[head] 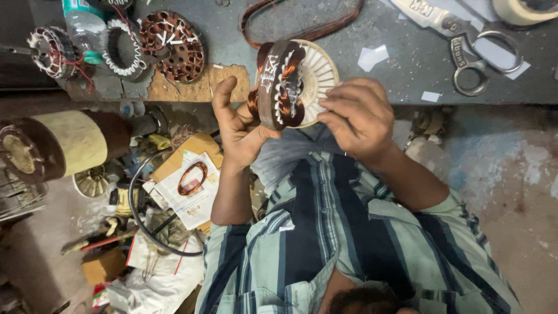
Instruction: The person is winding copper wire around a motor stator core. They carefully thread the wire through slots, secure it with tape, and use a screwdriver to adjust the winding. The task involves repetitive winding and securing actions.
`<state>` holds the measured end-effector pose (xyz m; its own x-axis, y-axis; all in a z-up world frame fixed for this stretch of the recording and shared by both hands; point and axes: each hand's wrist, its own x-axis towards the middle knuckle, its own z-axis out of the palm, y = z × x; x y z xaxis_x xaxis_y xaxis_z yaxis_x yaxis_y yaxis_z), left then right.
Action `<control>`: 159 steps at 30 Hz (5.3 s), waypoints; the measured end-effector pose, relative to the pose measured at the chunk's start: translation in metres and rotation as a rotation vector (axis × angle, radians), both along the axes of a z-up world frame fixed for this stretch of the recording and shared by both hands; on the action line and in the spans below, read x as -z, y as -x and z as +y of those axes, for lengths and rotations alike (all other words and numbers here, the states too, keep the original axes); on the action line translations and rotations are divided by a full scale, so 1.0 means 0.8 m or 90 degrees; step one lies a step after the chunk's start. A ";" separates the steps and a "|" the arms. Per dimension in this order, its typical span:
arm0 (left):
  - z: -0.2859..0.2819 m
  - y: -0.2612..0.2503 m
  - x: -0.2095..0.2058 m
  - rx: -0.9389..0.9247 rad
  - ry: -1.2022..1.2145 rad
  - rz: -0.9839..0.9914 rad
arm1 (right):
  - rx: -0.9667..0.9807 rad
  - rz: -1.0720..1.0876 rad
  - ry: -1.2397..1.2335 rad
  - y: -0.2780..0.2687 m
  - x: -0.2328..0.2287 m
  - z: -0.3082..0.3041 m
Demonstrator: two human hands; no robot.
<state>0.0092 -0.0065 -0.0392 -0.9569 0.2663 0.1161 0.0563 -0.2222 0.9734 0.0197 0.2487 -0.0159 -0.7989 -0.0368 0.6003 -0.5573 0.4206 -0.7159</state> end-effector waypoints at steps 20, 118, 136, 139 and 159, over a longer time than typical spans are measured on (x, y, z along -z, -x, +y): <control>-0.007 0.003 0.048 -0.125 0.043 0.199 | -0.067 0.083 -0.070 0.020 0.007 -0.023; -0.108 0.129 -0.132 0.260 0.030 0.299 | -0.610 -0.105 -0.186 0.125 -0.279 -0.157; -0.159 0.025 0.061 0.179 -0.297 -0.218 | -0.414 -0.286 0.006 0.140 -0.256 -0.104; -0.203 -0.030 0.118 0.087 -0.162 -0.156 | -0.421 -0.317 0.085 0.155 -0.239 -0.074; 0.020 0.032 -0.144 -0.303 0.321 0.488 | -0.459 -0.412 0.368 0.104 -0.195 -0.094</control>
<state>-0.0161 0.0095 0.0757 -0.6916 0.0667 0.7192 0.6762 0.4099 0.6122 -0.0632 0.1733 0.1401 -0.8708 -0.4656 0.1578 0.0097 -0.3371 -0.9414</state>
